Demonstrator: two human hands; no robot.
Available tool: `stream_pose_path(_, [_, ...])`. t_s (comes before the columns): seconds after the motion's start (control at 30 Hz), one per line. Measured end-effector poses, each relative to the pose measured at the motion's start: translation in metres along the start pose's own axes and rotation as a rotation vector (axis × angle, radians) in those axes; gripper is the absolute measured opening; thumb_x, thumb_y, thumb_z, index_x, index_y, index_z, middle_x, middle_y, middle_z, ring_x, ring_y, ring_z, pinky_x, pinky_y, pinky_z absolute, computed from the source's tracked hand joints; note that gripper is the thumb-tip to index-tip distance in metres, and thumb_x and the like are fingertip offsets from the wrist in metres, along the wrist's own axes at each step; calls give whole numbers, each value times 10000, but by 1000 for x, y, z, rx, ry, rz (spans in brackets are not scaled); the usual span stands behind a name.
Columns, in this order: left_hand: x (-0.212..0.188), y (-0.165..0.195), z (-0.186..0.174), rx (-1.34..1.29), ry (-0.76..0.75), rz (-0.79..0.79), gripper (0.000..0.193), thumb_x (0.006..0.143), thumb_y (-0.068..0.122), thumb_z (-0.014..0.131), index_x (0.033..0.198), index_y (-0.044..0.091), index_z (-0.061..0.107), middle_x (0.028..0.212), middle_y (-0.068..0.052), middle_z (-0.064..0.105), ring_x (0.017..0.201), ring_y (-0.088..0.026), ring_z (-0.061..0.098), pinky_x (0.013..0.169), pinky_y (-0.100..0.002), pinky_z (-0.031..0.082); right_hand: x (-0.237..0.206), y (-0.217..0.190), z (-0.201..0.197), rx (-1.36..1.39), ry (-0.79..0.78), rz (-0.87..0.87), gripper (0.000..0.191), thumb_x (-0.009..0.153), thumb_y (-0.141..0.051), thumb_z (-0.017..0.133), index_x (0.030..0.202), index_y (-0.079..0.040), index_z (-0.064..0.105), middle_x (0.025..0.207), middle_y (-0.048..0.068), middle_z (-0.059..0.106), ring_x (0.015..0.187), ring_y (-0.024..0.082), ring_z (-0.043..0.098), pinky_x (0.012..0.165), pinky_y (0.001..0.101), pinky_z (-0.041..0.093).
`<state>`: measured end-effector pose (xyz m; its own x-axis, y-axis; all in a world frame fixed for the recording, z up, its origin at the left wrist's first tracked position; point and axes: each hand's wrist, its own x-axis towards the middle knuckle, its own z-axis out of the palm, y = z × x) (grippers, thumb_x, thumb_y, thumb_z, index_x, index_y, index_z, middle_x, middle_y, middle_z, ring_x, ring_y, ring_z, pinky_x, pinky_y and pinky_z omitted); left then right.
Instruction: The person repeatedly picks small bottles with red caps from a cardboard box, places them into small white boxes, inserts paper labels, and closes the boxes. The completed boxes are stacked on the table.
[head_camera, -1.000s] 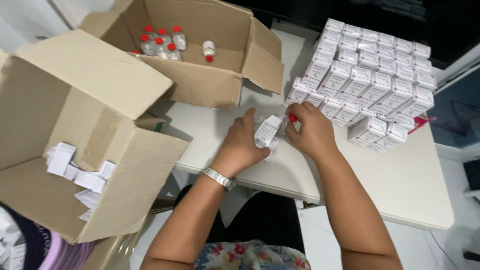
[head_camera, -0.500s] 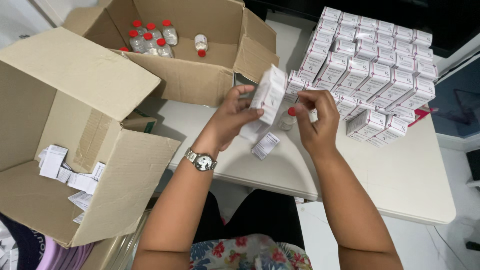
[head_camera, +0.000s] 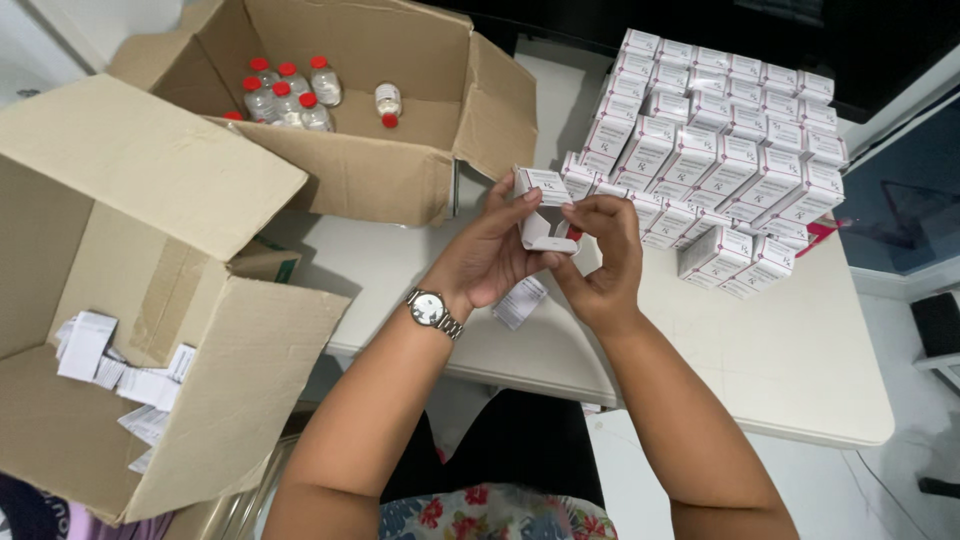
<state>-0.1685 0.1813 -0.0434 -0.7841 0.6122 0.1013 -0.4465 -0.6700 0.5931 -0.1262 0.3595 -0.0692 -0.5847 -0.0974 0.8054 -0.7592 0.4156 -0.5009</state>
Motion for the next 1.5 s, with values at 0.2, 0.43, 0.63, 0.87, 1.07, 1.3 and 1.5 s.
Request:
stream_pose_path(0.2, [19,-9,-9,10,-58,-31,385,1057,336,622,1273,46,492,1118,-139,662,927,-238,734,738,-301,647,3,-1,1,131,126,85,423,931,-217,837,1225,-47,586,1228,104,511,1067,198,612,934,331,558])
stream_pose_path(0.43, [31,-18,-13,-85,36,-90,479,1017,452,588,1194,6,590,1018,-124,695,822,-222,727,702,-273,628,15,2,-7,-112,-20,68,521,790,-173,860,1244,14,685,1265,145,536,1166,275,570,997,370,504])
stream_pose_path(0.63, [36,-23,-21,-218,-22,-114,488,1066,441,585,1182,-33,582,1022,-155,682,853,-241,734,681,-261,611,12,12,-8,-81,-14,134,437,878,-128,841,1267,-14,678,1258,114,574,1190,239,592,1041,361,511])
stream_pose_path(0.87, [28,-25,-27,-46,-71,24,594,1038,301,624,1479,102,279,1317,-158,570,1083,-235,678,781,-343,636,4,10,-8,-119,-47,-102,270,914,-185,804,1152,-96,712,1323,148,463,1246,290,496,1070,423,469])
stream_pose_path(1.07, [15,-29,-25,108,-67,77,947,964,276,654,1611,244,-36,1525,-173,374,1322,-262,535,896,-408,614,5,1,-11,-156,-89,-77,323,866,-358,804,1064,-111,744,1313,164,481,1273,323,503,1053,428,444])
stream_pose_path(1.3, [12,-37,-23,239,-152,210,1092,930,293,707,1605,308,-151,1644,-144,197,1491,-300,375,1042,-470,553,4,1,-4,14,115,-42,446,854,-299,832,1066,-81,506,1219,140,505,1162,284,540,1007,419,469])
stream_pose_path(1.5, [11,-39,-24,208,-170,236,1103,933,311,703,1612,315,-167,1663,-146,164,1539,-310,309,1092,-492,521,2,1,-8,-94,54,-207,248,926,-167,836,1065,-143,633,1253,122,513,1207,282,524,1019,428,494])
